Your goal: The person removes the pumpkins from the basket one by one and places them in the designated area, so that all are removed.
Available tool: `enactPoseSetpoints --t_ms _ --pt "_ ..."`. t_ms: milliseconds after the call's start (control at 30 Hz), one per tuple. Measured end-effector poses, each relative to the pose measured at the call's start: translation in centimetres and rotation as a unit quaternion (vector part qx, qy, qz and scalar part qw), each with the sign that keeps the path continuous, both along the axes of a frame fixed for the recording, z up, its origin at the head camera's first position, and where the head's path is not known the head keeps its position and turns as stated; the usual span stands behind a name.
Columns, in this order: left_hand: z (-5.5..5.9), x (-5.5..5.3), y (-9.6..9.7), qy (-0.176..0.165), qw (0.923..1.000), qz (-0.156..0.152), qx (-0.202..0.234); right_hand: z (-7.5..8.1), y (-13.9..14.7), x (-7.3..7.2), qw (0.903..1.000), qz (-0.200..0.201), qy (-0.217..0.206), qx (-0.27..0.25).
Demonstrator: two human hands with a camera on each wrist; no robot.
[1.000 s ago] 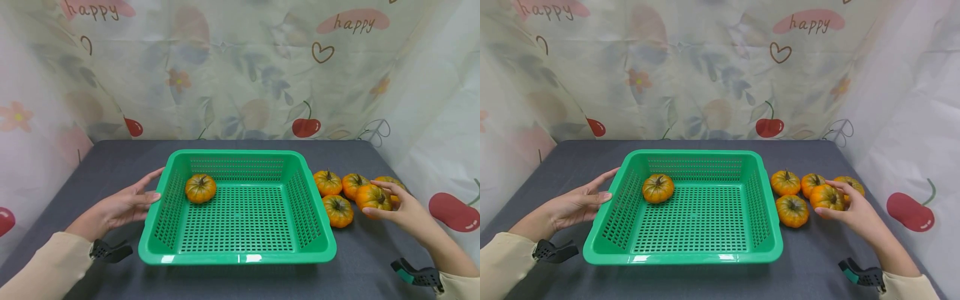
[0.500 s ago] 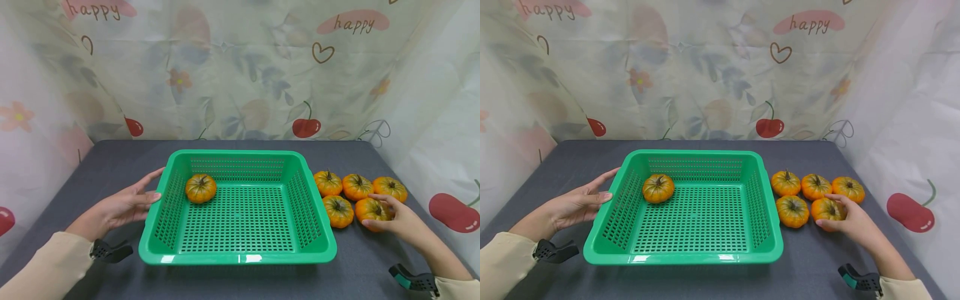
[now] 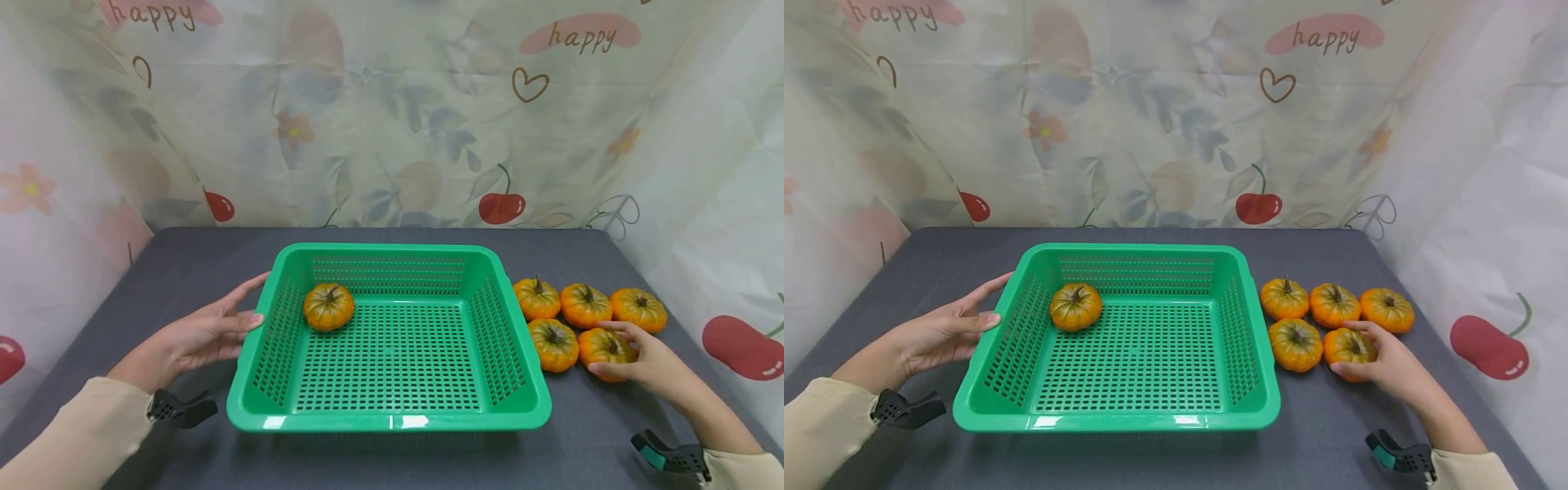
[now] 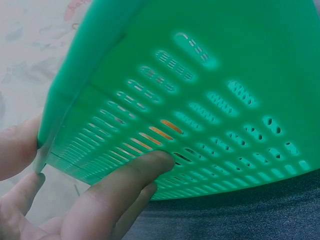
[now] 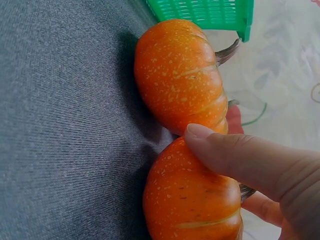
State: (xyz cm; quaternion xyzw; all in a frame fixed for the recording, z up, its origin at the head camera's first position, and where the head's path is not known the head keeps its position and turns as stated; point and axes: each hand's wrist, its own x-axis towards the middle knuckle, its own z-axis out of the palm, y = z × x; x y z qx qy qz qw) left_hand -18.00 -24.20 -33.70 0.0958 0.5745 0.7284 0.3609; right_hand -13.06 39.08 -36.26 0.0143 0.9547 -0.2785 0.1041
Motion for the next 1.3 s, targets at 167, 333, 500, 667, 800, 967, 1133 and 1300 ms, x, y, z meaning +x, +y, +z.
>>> enactPoseSetpoints --t_ms 167,333,500,667,800,967,1133,1300 --pt "-0.03 0.00 -0.01 -0.001 1.0000 0.001 0.000 -0.12 0.08 -0.15 1.0000 0.008 -0.001 -0.004" --pt "-0.06 0.01 0.02 0.001 1.0000 0.000 -0.001 -0.05 0.05 -0.16 1.0000 0.008 -0.004 -0.004" --pt "-0.03 0.02 0.10 0.003 1.0000 0.004 -0.007 0.05 -0.05 -0.11 1.0000 0.005 -0.004 -0.003" --pt "-0.06 0.01 0.11 0.005 0.9999 0.005 -0.010 0.03 -0.03 -0.10 0.9999 0.004 -0.007 -0.007" --pt "-0.10 -0.01 0.07 0.004 1.0000 0.003 -0.005 -0.02 0.01 -0.10 0.9999 0.004 -0.007 -0.008" --pt "-0.05 0.01 0.11 0.003 1.0000 0.005 -0.007 -0.03 0.05 -0.09 0.9999 0.004 -0.010 -0.011" --pt "0.07 0.01 0.19 -0.001 0.9999 0.008 -0.009 0.05 -0.03 -0.09 0.9998 0.004 -0.011 -0.013" --pt "0.12 0.01 0.20 -0.003 0.9999 0.008 -0.009 0.14 -0.07 -0.12 0.9999 0.006 -0.011 -0.012"
